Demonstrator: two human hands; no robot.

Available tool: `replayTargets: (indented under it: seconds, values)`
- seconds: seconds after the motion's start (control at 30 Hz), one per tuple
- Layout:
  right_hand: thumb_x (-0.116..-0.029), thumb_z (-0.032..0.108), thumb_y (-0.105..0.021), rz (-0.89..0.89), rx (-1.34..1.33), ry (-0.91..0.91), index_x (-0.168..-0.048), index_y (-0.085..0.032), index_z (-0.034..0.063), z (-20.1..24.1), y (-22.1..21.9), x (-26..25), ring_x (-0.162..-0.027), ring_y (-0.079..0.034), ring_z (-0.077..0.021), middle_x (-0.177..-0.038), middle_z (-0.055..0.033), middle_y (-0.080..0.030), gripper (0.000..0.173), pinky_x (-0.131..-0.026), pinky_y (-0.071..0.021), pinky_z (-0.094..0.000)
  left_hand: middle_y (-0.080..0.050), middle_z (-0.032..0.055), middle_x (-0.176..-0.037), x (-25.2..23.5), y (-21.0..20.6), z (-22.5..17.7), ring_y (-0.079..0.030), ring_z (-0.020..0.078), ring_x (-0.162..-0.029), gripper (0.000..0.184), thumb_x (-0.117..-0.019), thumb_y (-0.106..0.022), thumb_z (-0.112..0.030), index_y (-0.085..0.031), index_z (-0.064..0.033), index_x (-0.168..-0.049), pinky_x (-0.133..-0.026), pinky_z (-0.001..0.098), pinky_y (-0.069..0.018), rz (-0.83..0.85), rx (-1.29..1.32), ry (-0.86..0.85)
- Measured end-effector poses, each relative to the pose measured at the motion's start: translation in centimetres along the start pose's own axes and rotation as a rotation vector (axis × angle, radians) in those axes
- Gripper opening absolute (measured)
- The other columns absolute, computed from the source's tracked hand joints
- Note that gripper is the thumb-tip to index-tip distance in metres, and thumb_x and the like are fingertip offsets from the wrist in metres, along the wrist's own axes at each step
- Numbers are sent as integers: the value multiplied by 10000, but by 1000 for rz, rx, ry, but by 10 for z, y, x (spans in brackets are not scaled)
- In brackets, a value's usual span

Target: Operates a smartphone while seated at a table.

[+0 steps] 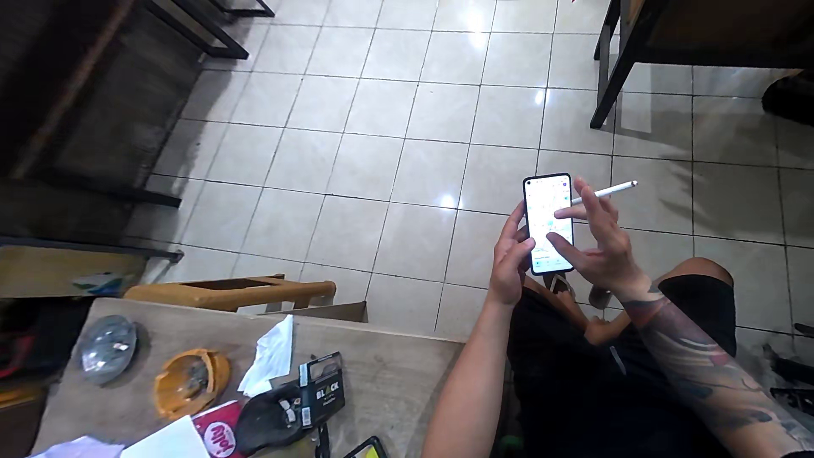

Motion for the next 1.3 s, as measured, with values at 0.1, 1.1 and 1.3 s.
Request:
replayTargets:
  seconds: [0.1,1.1,1.3]
  values:
    - [-904,50,-754,-7,13,14,-1510,-460,2,3,-3,-4,-1229,-643,-194,-1254,-84,-717,676,-1163,-412,-480,-613,99,-1373,0,0,2,-684,171,-1024,643,-1008,-453,-335,-266,-303,-1622,-820,368,-593,5,3,1]
    - [-920,70,-742,22,81,29,-1505,-474,2,2,-4,-3,-1197,-659,-168,-1215,-84,-734,647,-1176,-369,-499,-578,97,-1431,0,-3,-2,-674,171,-1069,668,-1004,-478,-374,-253,-294,-1629,-833,359,-593,28,6,-15]
    - [-890,242,-802,106,83,-34,-1591,-326,24,-8,-5,2,-1378,-528,-178,-1440,-84,-610,875,-1240,-237,-549,-581,96,-1435,1,-3,-3,-675,177,-1084,671,-1006,-465,-355,-237,-285,-1633,-847,371,-592,35,12,-26]
Point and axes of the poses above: each hand's wrist, its own x-axis away from the middle knuckle, its own y-axis out of the back of the hand, z = x × y, the point moved 7 cm from there along -x, towards the middle knuckle
